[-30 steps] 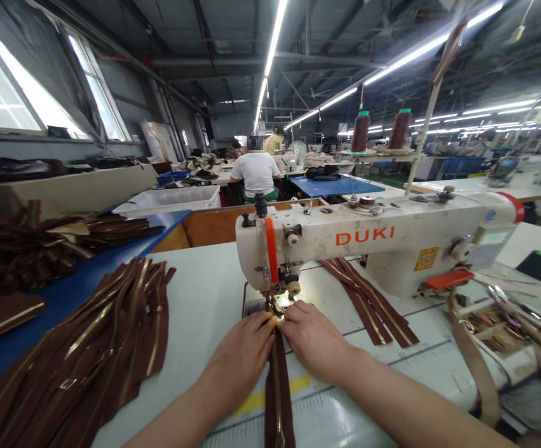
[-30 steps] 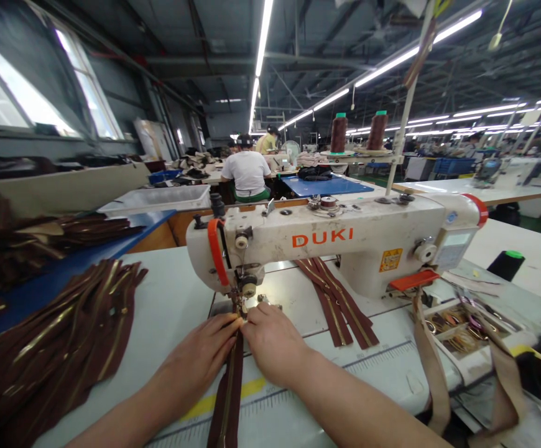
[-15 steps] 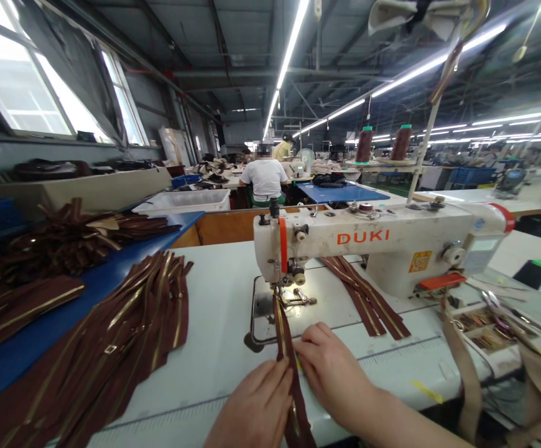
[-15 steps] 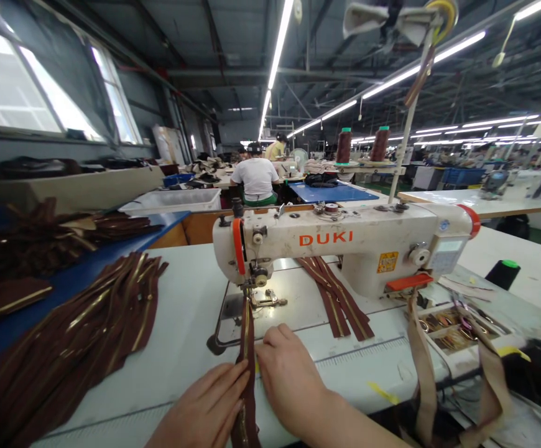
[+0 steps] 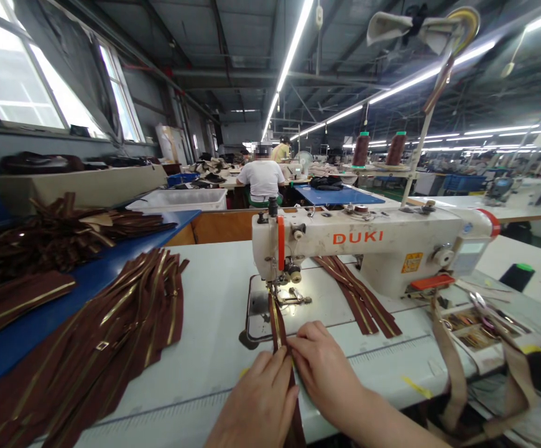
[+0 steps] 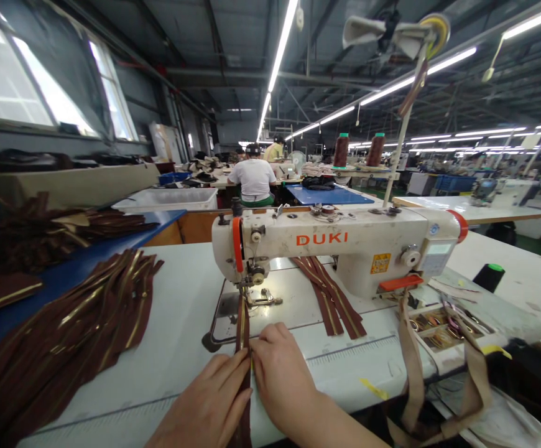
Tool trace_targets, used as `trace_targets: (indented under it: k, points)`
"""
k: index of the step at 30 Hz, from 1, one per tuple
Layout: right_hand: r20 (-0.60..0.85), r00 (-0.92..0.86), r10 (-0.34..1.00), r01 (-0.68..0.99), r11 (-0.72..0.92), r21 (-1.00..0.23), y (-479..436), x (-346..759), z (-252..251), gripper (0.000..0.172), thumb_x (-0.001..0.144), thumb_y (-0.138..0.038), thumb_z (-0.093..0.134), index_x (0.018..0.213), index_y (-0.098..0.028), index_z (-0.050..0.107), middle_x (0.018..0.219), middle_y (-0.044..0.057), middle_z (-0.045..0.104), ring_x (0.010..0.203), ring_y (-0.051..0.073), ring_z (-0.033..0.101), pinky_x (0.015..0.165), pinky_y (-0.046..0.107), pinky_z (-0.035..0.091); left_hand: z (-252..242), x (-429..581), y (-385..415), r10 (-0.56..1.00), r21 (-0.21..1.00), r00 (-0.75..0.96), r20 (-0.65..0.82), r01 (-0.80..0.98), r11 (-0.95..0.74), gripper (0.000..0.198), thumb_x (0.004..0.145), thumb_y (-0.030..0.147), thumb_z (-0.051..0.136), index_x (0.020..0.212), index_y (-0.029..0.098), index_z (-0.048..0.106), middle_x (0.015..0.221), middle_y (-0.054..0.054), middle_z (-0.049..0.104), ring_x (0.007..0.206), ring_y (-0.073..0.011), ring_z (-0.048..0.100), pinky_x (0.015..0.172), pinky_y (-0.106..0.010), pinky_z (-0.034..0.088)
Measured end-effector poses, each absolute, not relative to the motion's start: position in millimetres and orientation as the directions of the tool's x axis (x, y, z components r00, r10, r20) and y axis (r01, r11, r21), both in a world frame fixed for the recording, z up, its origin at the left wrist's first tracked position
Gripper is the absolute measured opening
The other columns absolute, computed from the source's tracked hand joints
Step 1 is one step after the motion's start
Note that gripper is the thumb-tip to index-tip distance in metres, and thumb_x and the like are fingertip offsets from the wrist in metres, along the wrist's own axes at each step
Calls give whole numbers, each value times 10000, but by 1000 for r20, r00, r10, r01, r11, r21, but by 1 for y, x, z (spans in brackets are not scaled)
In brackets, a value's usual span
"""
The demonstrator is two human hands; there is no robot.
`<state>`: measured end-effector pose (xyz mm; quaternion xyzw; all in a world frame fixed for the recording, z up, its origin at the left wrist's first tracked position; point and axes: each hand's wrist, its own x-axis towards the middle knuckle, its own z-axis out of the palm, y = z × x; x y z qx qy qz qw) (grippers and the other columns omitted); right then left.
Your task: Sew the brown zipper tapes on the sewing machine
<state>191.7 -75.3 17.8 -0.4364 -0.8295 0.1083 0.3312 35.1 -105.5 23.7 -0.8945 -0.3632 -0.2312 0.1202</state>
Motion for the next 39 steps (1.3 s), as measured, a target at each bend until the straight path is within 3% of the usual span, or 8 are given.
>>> trace_targets:
  k: [7,13,17,21,26,29,32,39]
  points:
    - [446,-409,796,632,600,-490,-75,192,17,225,907,-77,461,751,-176,590,818,35,552,825,172,483,736,280,422,27,32,-103,603,-8,655,456,680,-733,262,899,126,396,1067,106,596,1056,-128,668,927,-266,626,792,-431,540]
    - [420,-442,793,653,605,-455,-75,193,16,200,907,-81,473,758,-176,568,834,33,554,837,180,475,737,290,414,30,32,-103,584,35,638,503,660,-750,284,911,116,346,991,139,618,980,-101,675,887,-232,612,816,-400,514]
    - [399,-487,777,703,620,-348,-75,190,15,117,889,-94,516,845,-176,586,854,35,554,836,194,469,737,316,408,22,31,-101,569,93,608,553,634,-768,286,921,144,333,998,152,609,973,-94,664,892,-225,596,816,-383,499]
    - [347,-534,771,769,614,-179,-78,185,19,88,825,-97,608,885,-161,594,876,50,559,838,219,472,719,346,411,20,28,-102,600,169,618,507,612,-773,266,911,149,357,1023,164,598,981,-83,658,864,-217,588,812,-379,503]
    - [329,-567,755,774,625,-100,-78,183,21,98,803,-93,624,876,-150,592,871,53,552,830,219,473,695,344,420,28,21,-101,630,259,610,480,588,-767,269,907,127,390,1082,179,586,1004,-69,666,874,-200,599,811,-351,523]
    - [339,-586,736,766,640,-64,-77,184,20,116,806,-83,610,905,-141,595,880,58,555,836,222,472,699,349,426,33,15,-92,610,234,606,511,584,-777,279,921,106,372,1081,174,590,1028,-74,663,933,-189,605,843,-335,524]
    - [350,-597,721,761,647,-34,-77,183,19,124,801,-76,611,912,-130,598,875,66,558,833,223,468,701,345,431,37,11,-77,592,139,611,525,625,-768,279,912,103,370,1057,153,602,1071,-104,649,1005,-223,592,876,-391,519]
    - [309,-694,650,689,724,25,-72,193,26,164,823,-110,592,987,-98,599,902,81,568,845,227,466,714,348,436,40,10,-60,588,83,701,403,612,-786,238,878,97,404,958,156,620,985,-93,655,916,-219,608,855,-397,528]
